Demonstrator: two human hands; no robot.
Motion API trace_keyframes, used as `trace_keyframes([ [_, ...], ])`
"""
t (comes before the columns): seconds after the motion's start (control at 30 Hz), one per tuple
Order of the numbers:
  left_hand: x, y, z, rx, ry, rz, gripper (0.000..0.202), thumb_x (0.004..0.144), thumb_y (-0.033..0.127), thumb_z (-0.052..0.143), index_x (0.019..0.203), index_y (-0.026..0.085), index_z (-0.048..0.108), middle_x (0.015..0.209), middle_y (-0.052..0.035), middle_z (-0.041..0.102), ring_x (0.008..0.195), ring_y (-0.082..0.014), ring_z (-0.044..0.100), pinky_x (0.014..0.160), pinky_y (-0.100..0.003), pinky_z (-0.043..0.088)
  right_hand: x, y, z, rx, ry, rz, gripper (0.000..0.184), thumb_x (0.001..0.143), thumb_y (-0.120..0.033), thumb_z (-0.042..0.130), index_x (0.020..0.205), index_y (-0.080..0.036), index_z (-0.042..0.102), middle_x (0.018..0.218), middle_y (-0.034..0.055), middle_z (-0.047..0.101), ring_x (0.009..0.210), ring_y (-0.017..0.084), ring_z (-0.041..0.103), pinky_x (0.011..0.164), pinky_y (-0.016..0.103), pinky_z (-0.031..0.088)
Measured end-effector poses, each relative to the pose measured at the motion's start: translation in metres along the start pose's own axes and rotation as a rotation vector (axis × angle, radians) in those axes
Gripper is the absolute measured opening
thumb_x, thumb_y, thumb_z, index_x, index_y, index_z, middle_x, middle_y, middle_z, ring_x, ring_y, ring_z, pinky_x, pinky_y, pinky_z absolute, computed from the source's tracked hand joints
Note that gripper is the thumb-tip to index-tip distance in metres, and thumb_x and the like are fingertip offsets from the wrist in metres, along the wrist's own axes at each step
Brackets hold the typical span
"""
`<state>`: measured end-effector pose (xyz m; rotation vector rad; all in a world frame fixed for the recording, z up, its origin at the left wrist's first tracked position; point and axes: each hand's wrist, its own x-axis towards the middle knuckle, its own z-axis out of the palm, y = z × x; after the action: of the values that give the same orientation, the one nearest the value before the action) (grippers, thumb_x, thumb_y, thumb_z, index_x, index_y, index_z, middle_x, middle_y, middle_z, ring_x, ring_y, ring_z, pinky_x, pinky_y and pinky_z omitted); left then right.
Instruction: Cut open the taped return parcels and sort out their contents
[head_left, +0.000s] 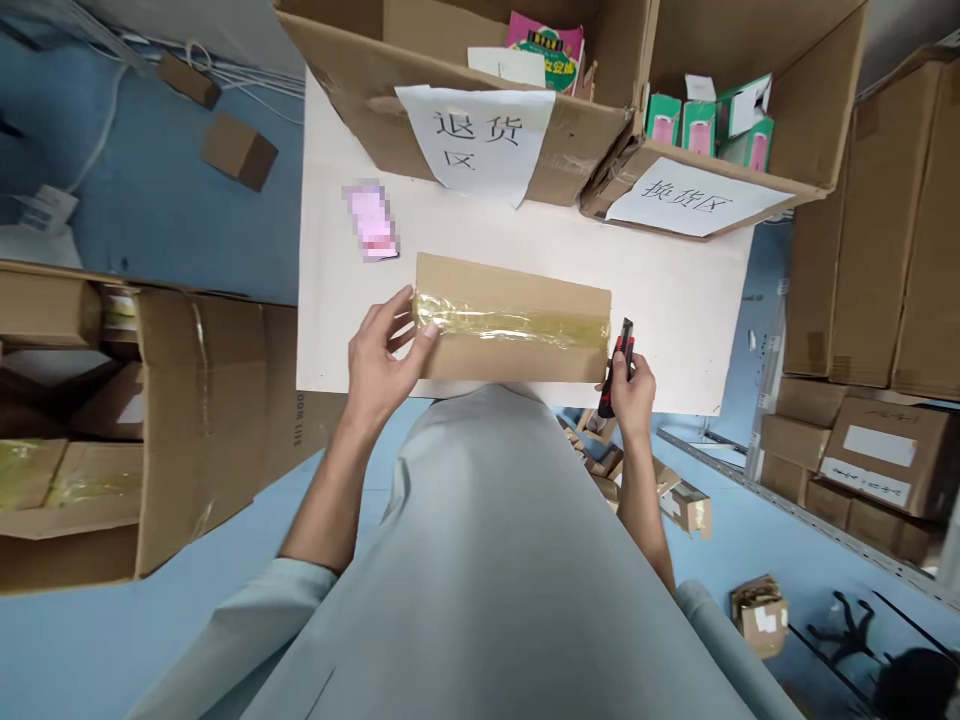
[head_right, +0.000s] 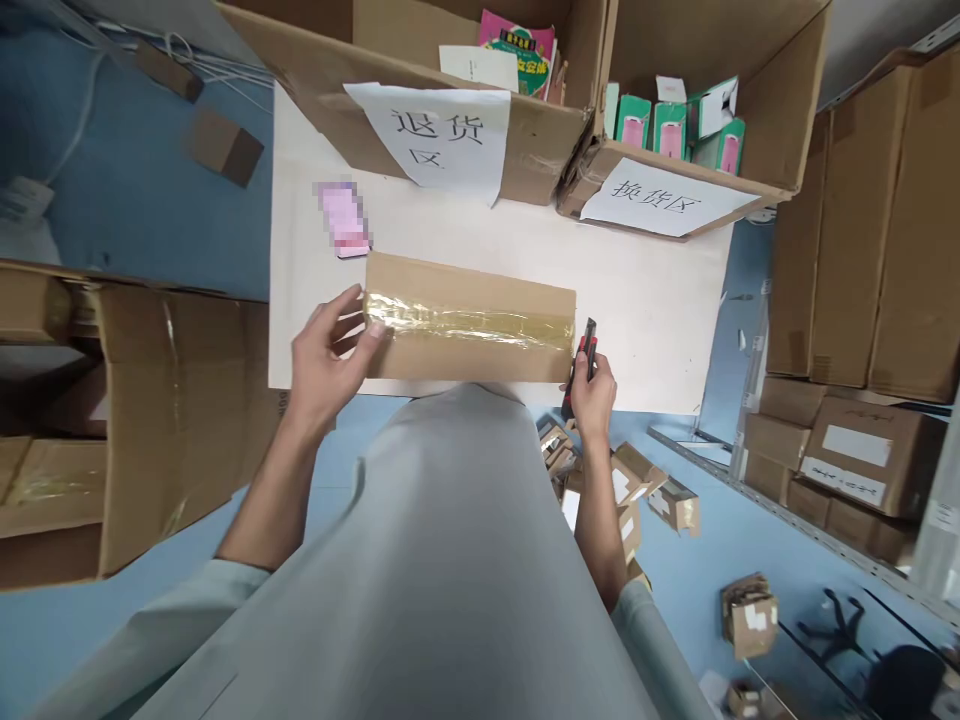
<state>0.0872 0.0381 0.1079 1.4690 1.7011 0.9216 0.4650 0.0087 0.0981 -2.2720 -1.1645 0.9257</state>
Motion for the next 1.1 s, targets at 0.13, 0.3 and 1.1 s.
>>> trace_keyframes([
  [0.13,-0.001,-0.031,0.031,-0.125,-0.1,-0.058,0.068,0.107,0.071,0.068,0.158,0.025,0.067,0.153,-0.0184,0.069,0.133,-0.0312,0.078,0.104,-0.044,0.072,-0.005,-0.005,-0.021,-0.193,0.072,-0.015,0.052,0.114,-0.061,0.043,0.123,-0.018,0.07,0.077,0.0062,0.077,0.07,0.025,0.077,0.069,0.032,0.055],
  [0.3,0.001,-0.043,0.041,-0.246,-0.169,-0.081,0.053,0.107,0.061,0.073,0.148,0.027,0.075,0.142,-0.0127,0.069,0.134,-0.0294,0.076,0.105,-0.044,0.072,-0.015,-0.034,-0.031,-0.557,0.147,-0.167,0.05,0.117,-0.048,0.041,0.142,-0.018,0.072,0.113,0.0188,0.085,0.098,0.036,0.08,0.085,0.04,0.056],
  [1.1,-0.013,-0.052,0.049,-0.439,-0.201,-0.15,0.049,0.103,0.05,0.077,0.148,0.03,0.075,0.147,-0.0094,0.062,0.14,-0.0291,0.07,0.116,-0.047,0.068,-0.042,-0.217,0.062,-1.386,-0.682,-0.824,0.046,0.122,-0.019,0.034,0.162,-0.02,0.057,0.135,0.0191,0.077,0.109,0.03,0.077,0.076,0.036,0.046],
])
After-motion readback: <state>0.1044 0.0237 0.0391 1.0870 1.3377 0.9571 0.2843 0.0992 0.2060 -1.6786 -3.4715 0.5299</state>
